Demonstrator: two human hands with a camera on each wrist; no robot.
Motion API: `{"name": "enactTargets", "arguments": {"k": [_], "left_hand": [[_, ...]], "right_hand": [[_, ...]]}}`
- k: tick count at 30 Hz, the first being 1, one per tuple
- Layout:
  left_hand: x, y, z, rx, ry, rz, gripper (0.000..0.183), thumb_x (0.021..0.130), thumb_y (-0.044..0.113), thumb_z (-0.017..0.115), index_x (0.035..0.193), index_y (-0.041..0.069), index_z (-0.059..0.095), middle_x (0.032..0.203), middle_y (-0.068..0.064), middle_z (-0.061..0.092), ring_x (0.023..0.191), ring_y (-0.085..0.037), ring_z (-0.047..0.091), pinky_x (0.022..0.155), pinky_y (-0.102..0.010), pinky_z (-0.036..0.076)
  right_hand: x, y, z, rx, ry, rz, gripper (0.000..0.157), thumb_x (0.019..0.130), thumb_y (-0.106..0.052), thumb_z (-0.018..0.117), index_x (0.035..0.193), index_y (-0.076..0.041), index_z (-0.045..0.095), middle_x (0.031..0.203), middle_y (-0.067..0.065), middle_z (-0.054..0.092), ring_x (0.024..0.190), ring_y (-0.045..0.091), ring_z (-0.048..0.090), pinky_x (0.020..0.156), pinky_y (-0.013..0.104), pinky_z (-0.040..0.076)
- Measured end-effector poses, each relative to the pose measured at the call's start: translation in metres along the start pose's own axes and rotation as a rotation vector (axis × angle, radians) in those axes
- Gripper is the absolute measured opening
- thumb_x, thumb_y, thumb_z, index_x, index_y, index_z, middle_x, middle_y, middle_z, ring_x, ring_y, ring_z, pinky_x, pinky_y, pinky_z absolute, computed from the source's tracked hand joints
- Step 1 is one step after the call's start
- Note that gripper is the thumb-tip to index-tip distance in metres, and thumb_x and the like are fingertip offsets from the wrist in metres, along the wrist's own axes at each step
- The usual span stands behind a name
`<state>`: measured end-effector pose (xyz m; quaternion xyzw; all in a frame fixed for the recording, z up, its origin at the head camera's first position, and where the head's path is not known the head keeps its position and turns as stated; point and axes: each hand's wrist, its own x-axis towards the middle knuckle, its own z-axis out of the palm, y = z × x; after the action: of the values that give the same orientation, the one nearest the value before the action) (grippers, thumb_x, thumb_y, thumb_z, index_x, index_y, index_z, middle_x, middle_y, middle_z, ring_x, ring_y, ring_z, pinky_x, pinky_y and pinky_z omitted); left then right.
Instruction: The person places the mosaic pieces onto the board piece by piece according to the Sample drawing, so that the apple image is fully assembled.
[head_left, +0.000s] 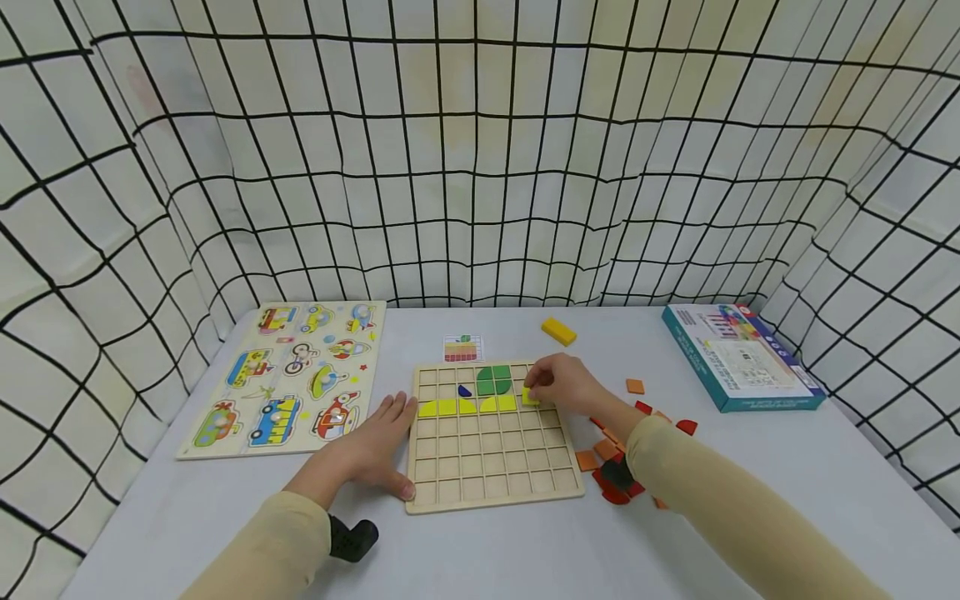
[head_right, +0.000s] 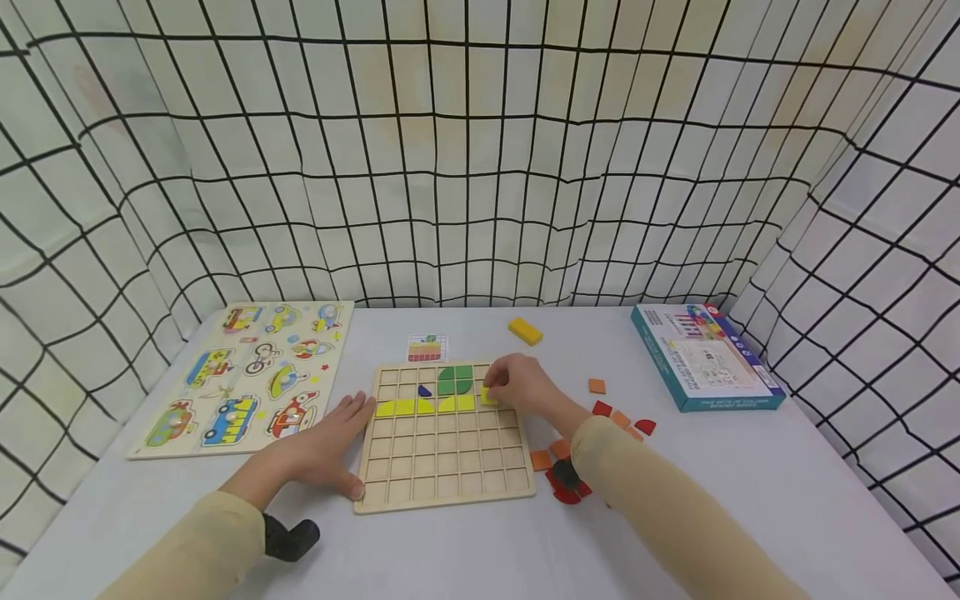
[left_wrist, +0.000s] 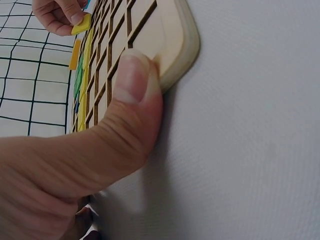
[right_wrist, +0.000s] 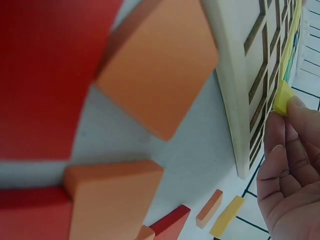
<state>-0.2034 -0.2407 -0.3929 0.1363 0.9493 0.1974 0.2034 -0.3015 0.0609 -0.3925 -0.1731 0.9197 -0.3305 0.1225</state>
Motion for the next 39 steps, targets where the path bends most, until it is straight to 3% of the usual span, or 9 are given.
{"name": "enactTargets", "arguments": {"k": [28, 39], "left_hand": [[0.002, -0.001, 0.000, 0.001, 0.002, -0.004, 0.127, 0.069, 0.033, 0.096, 0.159, -0.009, 0.017, 0.168, -0.033, 0.007, 0.156, -0.052, 0.003, 0.127, -0.062, 0.014], [0.004, -0.003, 0.002, 0.003, 0.003, -0.010, 0.128, 0.068, 0.034, 0.096, 0.160, -0.008, 0.018, 0.168, -0.032, 0.007, 0.156, -0.051, 0.003, 0.127, -0.063, 0.014]], "right_hand": [[0.001, -0.003, 0.015, -0.129, 0.038, -0.012, 0.003, 0.091, -0.010, 0.077, 0.093, -0.007, 0.077, 0.086, 0.000, 0.072, 0.077, 0.012, 0.057, 0.070, 0.024, 0.051], [-0.003, -0.004, 0.013, -0.105, 0.020, 0.030, 0.010, 0.094, -0.008, 0.073, 0.100, -0.008, 0.081, 0.104, 0.004, 0.077, 0.092, 0.014, 0.066, 0.082, 0.030, 0.059]]}}
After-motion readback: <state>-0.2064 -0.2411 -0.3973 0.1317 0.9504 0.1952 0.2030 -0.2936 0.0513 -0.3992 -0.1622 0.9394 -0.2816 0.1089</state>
